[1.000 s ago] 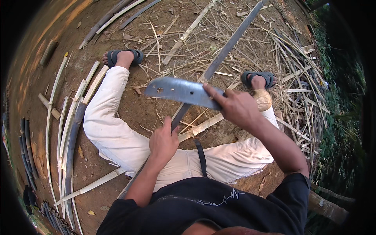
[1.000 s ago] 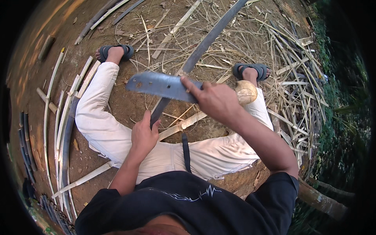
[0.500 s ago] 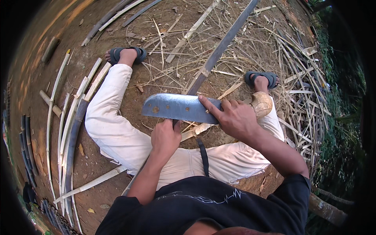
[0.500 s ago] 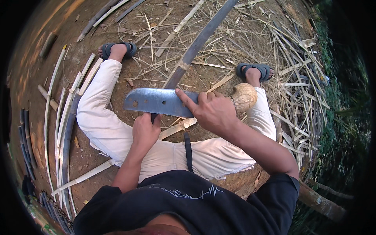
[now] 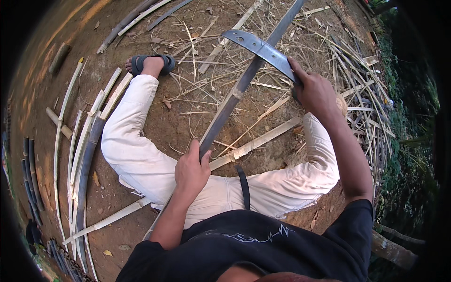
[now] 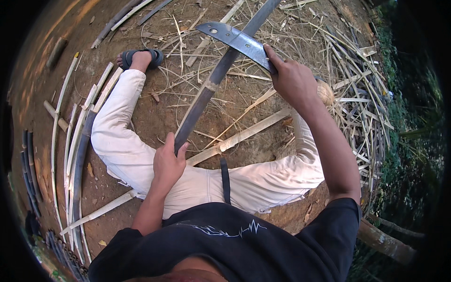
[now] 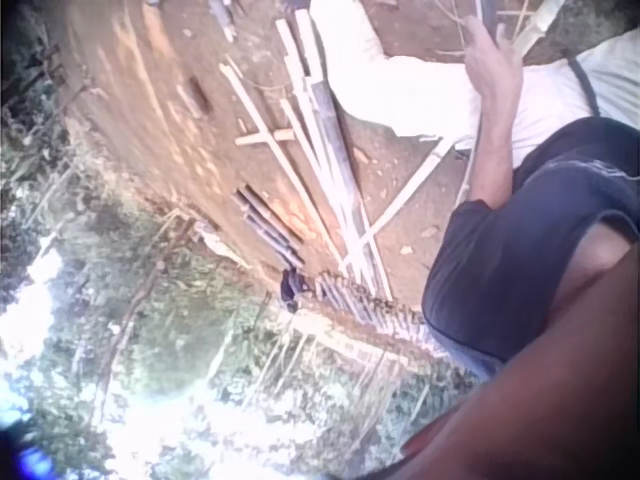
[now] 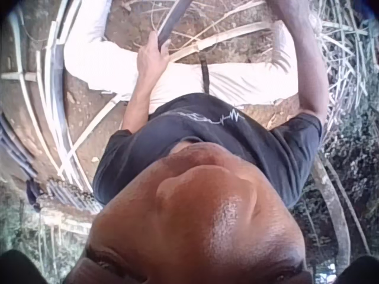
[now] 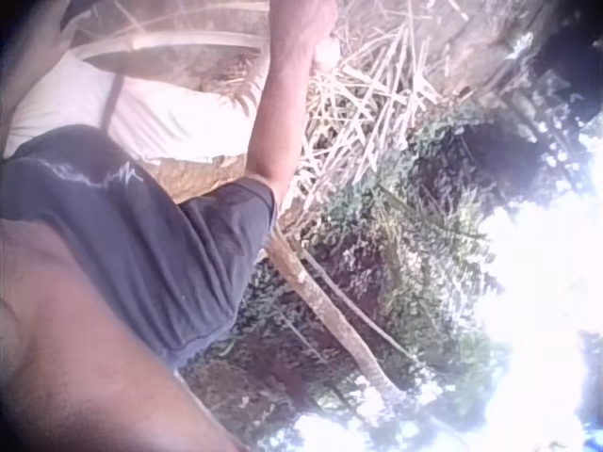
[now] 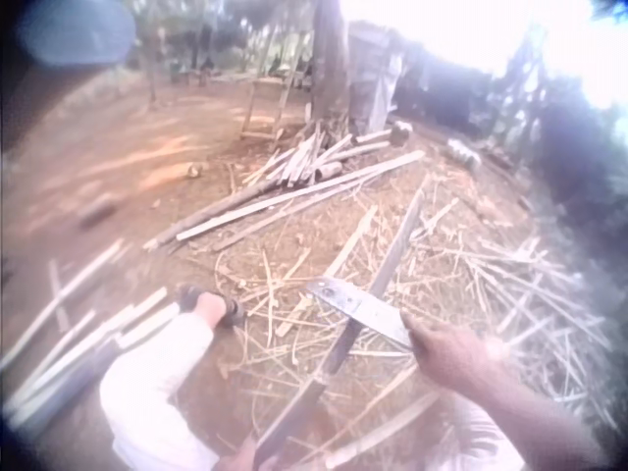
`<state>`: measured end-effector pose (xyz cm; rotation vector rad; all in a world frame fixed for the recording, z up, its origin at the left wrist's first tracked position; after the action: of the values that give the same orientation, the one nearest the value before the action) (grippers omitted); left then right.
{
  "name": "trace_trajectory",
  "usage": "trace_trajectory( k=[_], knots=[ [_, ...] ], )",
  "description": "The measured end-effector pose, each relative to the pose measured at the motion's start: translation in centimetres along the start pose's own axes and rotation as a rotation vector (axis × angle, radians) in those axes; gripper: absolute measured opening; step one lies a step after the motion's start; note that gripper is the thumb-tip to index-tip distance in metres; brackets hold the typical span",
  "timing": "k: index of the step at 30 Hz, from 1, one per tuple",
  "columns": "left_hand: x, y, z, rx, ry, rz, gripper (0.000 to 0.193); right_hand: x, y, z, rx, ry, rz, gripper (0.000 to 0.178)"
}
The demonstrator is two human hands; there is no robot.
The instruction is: The person shapes bamboo strips by hand using a large knife, scraping and trimming the edges while sitting on the ground.
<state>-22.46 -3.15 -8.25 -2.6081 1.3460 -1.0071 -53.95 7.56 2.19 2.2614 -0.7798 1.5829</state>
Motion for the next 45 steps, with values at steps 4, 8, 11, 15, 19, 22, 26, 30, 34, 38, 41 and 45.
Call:
trace_trajectory(
  k=[4,8,11,15,19,22,26,30,34,38,41,45],
  knots=[
    [0.1,-0.9,0.4,-0.011,-0.004,-0.011,0.025,1.1,-2.2,4.8,0.26,-0.073,0.089,0.05],
    [0.8,-1.8,0.8,0.001,-0.02,0.026,0.026,0.2,1.2,-0.1,0.058,0.019,-0.036,0.047],
    [0.8,-2.7,1.7,0.008,-0.025,0.023,0.026,-1.2,3.0,-4.2,-0.023,0.015,-0.14,0.047],
    [1.6,-4.1,2.7,0.03,0.004,0.024,0.025,-0.2,1.0,0.1,0.207,-0.092,-0.048,0.047],
    [2.0,-5.8,3.7,0.063,0.017,0.055,0.026,-1.6,5.2,-8.2,-0.07,-0.028,-0.043,0.047],
    [2.6,-6.9,5.0,0.057,0.093,0.03,0.027,-1.5,5.6,-8.9,-0.038,-0.01,-0.009,0.046],
    [3.8,-8.8,6.1,0.068,0.106,0.012,0.029,-0.6,3.6,-5.5,0.146,-0.078,0.002,0.052],
    [4.5,-10.2,7.2,0.032,0.132,-0.007,0.03,-1.9,5.6,-13.9,-0.223,0.122,-0.033,0.053],
    [6.1,-11.5,8.4,-0.007,0.133,-0.035,0.029,-2.2,5.1,-13.6,-0.132,0.087,-0.1,0.056],
    [8.4,-13.4,9.5,0.006,0.134,-0.065,0.03,-3.9,5.6,-13.7,-0.117,0.127,-0.283,0.058],
    [10.3,-14.3,11.4,0.05,0.169,-0.052,0.031,-5.9,6.7,-18.3,-0.471,0.347,-0.175,0.053],
    [11.2,-14.1,12.6,0.136,0.148,0.034,0.03,-10.3,8.0,-20.9,-0.52,0.455,-0.346,0.05]
  ],
)
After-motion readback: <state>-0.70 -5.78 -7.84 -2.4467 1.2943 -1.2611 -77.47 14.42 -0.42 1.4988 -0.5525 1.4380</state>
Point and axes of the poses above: each hand's wrist, its own y-axis towards the middle knuckle, its own x-axis out of the back of the hand, z = x × y, the point moved 6 cm from there along y, towards the middle knuckle, and after that the axes turned 11 degrees about -y, right-handed, at the moved point
